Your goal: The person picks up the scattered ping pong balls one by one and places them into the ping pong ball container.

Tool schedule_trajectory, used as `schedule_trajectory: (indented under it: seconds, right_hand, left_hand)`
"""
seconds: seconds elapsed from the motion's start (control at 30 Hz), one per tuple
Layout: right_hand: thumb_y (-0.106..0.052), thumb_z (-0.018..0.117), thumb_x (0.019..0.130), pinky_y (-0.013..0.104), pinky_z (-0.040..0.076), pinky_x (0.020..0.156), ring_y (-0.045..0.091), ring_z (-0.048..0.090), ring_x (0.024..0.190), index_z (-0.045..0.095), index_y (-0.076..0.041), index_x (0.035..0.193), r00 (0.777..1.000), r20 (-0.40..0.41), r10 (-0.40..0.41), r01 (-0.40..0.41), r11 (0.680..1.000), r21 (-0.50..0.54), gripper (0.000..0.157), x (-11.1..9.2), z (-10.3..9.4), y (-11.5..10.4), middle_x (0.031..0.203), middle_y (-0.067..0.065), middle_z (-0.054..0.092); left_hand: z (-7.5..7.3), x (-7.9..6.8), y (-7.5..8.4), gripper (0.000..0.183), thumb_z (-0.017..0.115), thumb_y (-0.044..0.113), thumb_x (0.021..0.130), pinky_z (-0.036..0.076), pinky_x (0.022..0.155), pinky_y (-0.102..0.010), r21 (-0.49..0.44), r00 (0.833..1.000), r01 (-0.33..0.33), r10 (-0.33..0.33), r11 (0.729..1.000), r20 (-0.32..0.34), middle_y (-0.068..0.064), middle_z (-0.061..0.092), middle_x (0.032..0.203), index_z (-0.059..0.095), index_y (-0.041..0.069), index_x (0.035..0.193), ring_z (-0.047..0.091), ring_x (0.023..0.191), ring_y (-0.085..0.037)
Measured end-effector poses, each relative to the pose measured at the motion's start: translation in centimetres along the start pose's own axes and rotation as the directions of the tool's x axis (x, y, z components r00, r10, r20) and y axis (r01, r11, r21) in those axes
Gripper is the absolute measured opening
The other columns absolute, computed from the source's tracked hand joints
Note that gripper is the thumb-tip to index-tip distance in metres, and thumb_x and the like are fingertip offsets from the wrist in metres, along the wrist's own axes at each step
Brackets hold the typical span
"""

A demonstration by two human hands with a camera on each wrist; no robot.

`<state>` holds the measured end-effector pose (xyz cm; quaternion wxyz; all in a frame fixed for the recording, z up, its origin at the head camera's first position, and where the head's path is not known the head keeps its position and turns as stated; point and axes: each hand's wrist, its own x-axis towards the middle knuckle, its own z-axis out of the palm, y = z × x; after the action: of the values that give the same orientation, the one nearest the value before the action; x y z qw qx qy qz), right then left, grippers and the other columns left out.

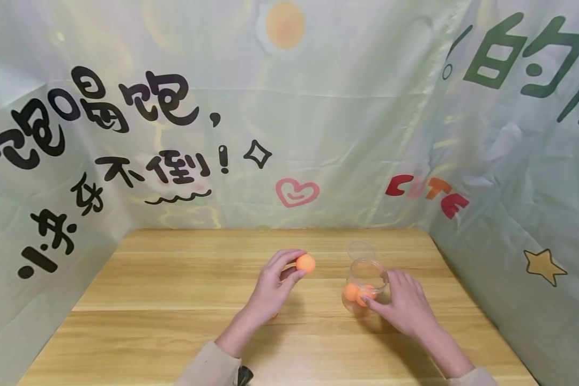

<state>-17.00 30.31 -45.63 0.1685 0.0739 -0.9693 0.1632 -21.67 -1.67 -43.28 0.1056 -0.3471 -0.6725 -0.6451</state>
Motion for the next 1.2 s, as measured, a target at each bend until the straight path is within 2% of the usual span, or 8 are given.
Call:
schedule_trajectory:
  seconds: [0.23, 0.5, 0.73, 0.87, 1.2]
  right_hand:
    - [-0.06, 0.079, 0.085, 0.066, 0.043, 0.099, 0.042, 0.056, 0.115, 0.058, 0.001, 0.12, 1.0, -0.004, -0.002, 0.002, 1.0, 0.002, 0.073, 0.0, 0.0, 0.0, 0.117, 0.017, 0.062]
    - [-0.059, 0.08, 0.084, 0.065, 0.043, 0.099, 0.041, 0.057, 0.114, 0.058, 0.002, 0.121, 1.0, 0.004, 0.0, 0.0, 1.0, 0.007, 0.074, 0.0, 0.0, 0.0, 0.116, 0.017, 0.062]
    - [-0.062, 0.079, 0.084, 0.064, 0.043, 0.098, 0.04, 0.056, 0.113, 0.059, 0.002, 0.12, 1.0, 0.009, 0.002, -0.002, 1.0, -0.001, 0.075, 0.1, 0.0, 0.0, 0.115, 0.016, 0.062]
    - [-0.061, 0.079, 0.084, 0.064, 0.044, 0.098, 0.04, 0.057, 0.114, 0.059, 0.001, 0.12, 1.0, -0.002, 0.002, -0.002, 1.0, -0.002, 0.074, 0.1, 0.1, 0.1, 0.115, 0.016, 0.063]
    - [-0.058, 0.082, 0.083, 0.063, 0.045, 0.095, 0.04, 0.058, 0.111, 0.06, 0.002, 0.119, 1.0, -0.021, -0.011, 0.011, 1.0, -0.009, 0.072, 0.1, 0.2, 0.2, 0.113, 0.016, 0.064]
  left_hand:
    - [1.3, 0.6, -0.1, 0.04, 0.069, 0.003, 0.098, 0.057, 0.101, -0.034, 0.004, 0.999, -0.021, 0.021, 1.0, 0.024, -0.015, 0.06, 0.135, 0.062, -0.001, 0.137, 0.061, 0.126, -0.031]
    - [2.5, 1.5, 0.2, 0.04, 0.068, 0.005, 0.099, 0.055, 0.103, -0.029, -0.006, 0.998, 0.011, -0.011, 1.0, 0.059, -0.013, 0.058, 0.136, 0.061, -0.001, 0.138, 0.062, 0.124, -0.028]
    - [3.6, 2.5, 0.3, 0.039, 0.069, 0.009, 0.1, 0.055, 0.103, -0.027, 0.027, 0.994, 0.043, -0.045, 0.999, 0.101, -0.009, 0.059, 0.136, 0.062, 0.003, 0.138, 0.063, 0.123, -0.024]
    - [4.3, 3.1, 0.2, 0.04, 0.068, 0.01, 0.1, 0.054, 0.103, -0.025, 0.048, 0.991, 0.032, -0.038, 0.998, 0.132, -0.009, 0.059, 0.137, 0.061, 0.004, 0.139, 0.062, 0.124, -0.023]
    - [6.0, 4.1, -0.3, 0.04, 0.069, 0.009, 0.099, 0.053, 0.104, -0.023, 0.084, 0.979, -0.001, -0.017, 0.996, 0.205, -0.012, 0.058, 0.138, 0.061, 0.0, 0.137, 0.06, 0.127, -0.021]
